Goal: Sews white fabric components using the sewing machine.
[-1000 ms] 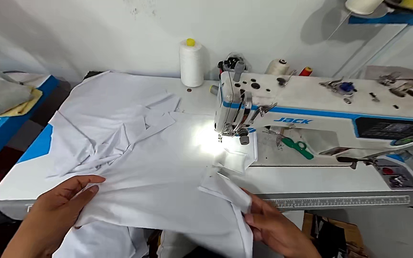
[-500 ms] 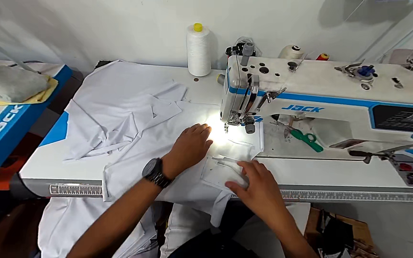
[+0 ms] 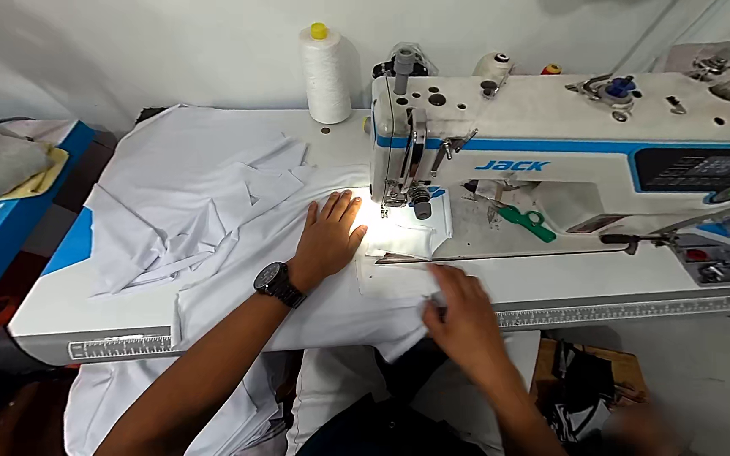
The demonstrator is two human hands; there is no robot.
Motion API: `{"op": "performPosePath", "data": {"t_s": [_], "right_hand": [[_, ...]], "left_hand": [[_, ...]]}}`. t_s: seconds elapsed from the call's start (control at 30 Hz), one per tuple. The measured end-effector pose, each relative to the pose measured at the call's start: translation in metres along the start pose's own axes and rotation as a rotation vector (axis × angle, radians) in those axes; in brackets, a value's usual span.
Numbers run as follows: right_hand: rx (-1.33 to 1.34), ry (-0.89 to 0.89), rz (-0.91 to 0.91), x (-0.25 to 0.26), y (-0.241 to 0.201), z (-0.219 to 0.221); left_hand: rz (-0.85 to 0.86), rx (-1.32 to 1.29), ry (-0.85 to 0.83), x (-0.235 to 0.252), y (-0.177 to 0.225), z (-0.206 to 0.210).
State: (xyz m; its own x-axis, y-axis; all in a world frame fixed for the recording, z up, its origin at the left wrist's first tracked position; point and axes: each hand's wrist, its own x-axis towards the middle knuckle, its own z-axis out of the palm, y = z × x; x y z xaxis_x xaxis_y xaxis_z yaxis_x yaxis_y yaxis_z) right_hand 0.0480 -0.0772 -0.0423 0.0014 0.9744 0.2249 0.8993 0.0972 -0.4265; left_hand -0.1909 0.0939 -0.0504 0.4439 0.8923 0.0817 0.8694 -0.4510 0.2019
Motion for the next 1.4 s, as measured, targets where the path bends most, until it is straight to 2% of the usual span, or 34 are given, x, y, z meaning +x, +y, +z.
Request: {"op": "performPosePath", "data": {"t_s": [0.07,0.13,0.2,0.3,0.4,0.47,0.53,0.63,0.7,0.77,0.83,1.0,1.17,1.33,1.4], "right_hand": [[-0.088,0.072,0.157,-0.013,0.036,-0.029],[-0.131,0.218,0.241,-0.025,0.046,-0.045],[-0.037,0.247,0.182,-0.035,0.022,-0.042],[0.148,0.235,-0.028,-0.043,-0.022,-0.001],[0.116,0.332,0.002,-0.032,-0.018,0.019],[0.079,0.303,0.059,-0.021,-0.003,0.019],[0.057,0.257,0.055,-0.012,0.004,0.02],[0.038,0.223,-0.001,-0.009,0.007,0.02],[0.048,0.214,-0.025,-0.011,0.011,0.02],[0.064,0.199,-0.048,-0.011,0.014,0.019],[0.089,0.186,-0.061,-0.01,0.016,0.018],[0.093,0.185,-0.104,-0.005,0.013,0.021],[0.044,0.18,-0.106,-0.003,0.018,0.017],[0.085,0.161,-0.072,0.003,0.031,0.01],[0.099,0.166,-0.063,0.012,0.043,0.003]], "left_hand": [[-0.001,-0.004,0.008,0.0,-0.001,0.001],[-0.005,0.003,0.006,0.0,-0.002,0.003],[-0.008,0.004,-0.002,0.002,-0.002,0.002],[0.015,-0.044,0.01,-0.011,0.01,-0.015],[0.188,-0.143,0.073,-0.047,0.042,-0.045],[0.307,-0.152,0.065,-0.072,0.062,-0.034],[0.371,-0.058,0.126,-0.081,0.075,-0.012],[0.444,0.03,0.233,-0.075,0.074,-0.003],[0.515,0.021,0.217,-0.074,0.068,-0.011],[0.494,-0.039,0.194,-0.08,0.064,-0.018],[0.404,-0.06,0.186,-0.086,0.068,-0.017],[0.291,0.05,0.327,-0.077,0.094,0.007],[0.405,-0.119,0.36,-0.083,0.077,-0.013],[0.525,-0.144,0.195,-0.109,0.051,-0.006],[0.507,-0.313,0.189,-0.112,0.053,-0.025]]}}
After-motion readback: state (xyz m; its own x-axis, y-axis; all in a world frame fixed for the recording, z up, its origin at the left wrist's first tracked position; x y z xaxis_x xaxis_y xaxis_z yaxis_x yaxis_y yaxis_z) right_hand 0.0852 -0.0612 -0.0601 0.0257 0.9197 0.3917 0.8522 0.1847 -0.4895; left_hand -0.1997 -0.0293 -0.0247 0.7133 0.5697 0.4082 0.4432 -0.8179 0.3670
